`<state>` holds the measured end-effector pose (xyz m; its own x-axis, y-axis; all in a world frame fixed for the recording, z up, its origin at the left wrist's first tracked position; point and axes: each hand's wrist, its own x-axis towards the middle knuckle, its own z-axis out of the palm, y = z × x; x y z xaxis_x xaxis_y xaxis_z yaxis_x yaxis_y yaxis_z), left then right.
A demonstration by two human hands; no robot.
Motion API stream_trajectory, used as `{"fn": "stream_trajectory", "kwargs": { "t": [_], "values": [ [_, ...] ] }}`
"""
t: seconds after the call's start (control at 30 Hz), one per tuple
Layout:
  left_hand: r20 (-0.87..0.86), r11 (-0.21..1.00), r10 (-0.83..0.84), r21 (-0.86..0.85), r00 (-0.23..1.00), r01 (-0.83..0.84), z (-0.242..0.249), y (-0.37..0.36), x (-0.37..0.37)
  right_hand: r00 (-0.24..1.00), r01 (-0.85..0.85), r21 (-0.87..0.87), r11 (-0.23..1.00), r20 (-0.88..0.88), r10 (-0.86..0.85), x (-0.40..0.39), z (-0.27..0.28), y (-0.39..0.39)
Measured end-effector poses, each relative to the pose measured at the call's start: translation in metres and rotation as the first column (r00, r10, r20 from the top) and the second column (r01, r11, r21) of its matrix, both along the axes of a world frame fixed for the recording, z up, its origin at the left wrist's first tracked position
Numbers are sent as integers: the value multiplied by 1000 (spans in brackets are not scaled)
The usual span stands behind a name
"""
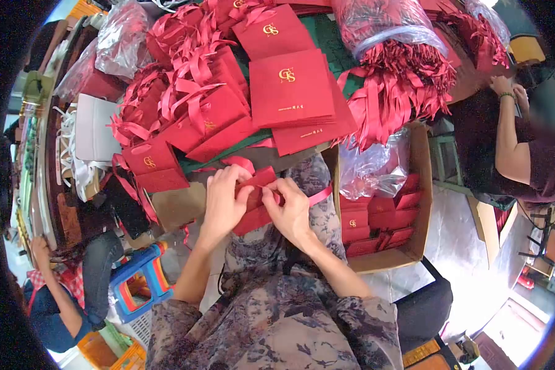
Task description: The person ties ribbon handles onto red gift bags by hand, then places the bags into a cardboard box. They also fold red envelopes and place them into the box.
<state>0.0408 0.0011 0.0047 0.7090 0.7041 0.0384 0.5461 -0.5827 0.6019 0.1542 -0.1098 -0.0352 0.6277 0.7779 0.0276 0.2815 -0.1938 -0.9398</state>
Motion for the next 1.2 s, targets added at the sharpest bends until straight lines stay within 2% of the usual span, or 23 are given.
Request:
{"fn": "stream_trajectory", "kwargs": {
  "t": [0.03,0.1,0.13,0.27,0.43,0.57,0.63,0.7,0.73,0.77,0.8,0.83,1.0,1.1,1.13,1.2],
  "values": [
    [-5,1000,-1,-3,1000,1,-1,4,0,1000,1,-3,1000,-5,-1,0,-1,0],
    [85,983,1,-182,996,14,-2,10,0,998,13,-4,1000,-62,-13,1,-1,-1],
    [102,976,0,-217,995,22,-1,13,0,998,15,-7,1000,-67,-15,0,-2,0],
    [58,953,-8,-302,998,25,-2,17,0,995,50,9,999,-86,-49,1,-5,0],
    [88,909,46,-416,995,-5,-2,17,-1,990,44,-7,999,-131,-45,-1,-4,-1],
    [99,924,20,-382,995,19,-5,17,-2,996,42,33,999,-83,-40,-1,-3,2],
    [119,899,65,-437,991,-6,-6,16,-2,996,43,25,999,-84,-41,0,0,4],
    [110,919,51,-394,993,-4,-3,13,-2,996,61,36,997,68,-64,-2,4,8],
    [101,937,37,-349,994,0,0,11,-1,995,63,37,997,70,-65,-3,4,9],
    [102,937,35,-349,994,3,3,9,0,982,61,25,998,179,-64,-5,3,11],
    [76,965,-13,-261,997,33,9,6,2,957,59,14,998,285,-60,-6,2,11],
    [46,983,-59,-171,997,66,12,4,3,956,59,15,998,287,-61,-6,-1,11],
    [35,978,-1,-207,999,8,11,5,2,905,-46,-22,999,422,51,0,-2,3],
    [139,967,21,-255,990,15,-1,4,1,927,-142,-67,988,342,157,12,17,-7],
    [126,981,28,-194,992,-3,-2,1,2,900,-185,-143,972,373,226,19,27,-13],
    [118,991,36,-129,992,-21,-4,-4,5,914,-203,-86,976,342,220,34,39,-14]
  ]
}}
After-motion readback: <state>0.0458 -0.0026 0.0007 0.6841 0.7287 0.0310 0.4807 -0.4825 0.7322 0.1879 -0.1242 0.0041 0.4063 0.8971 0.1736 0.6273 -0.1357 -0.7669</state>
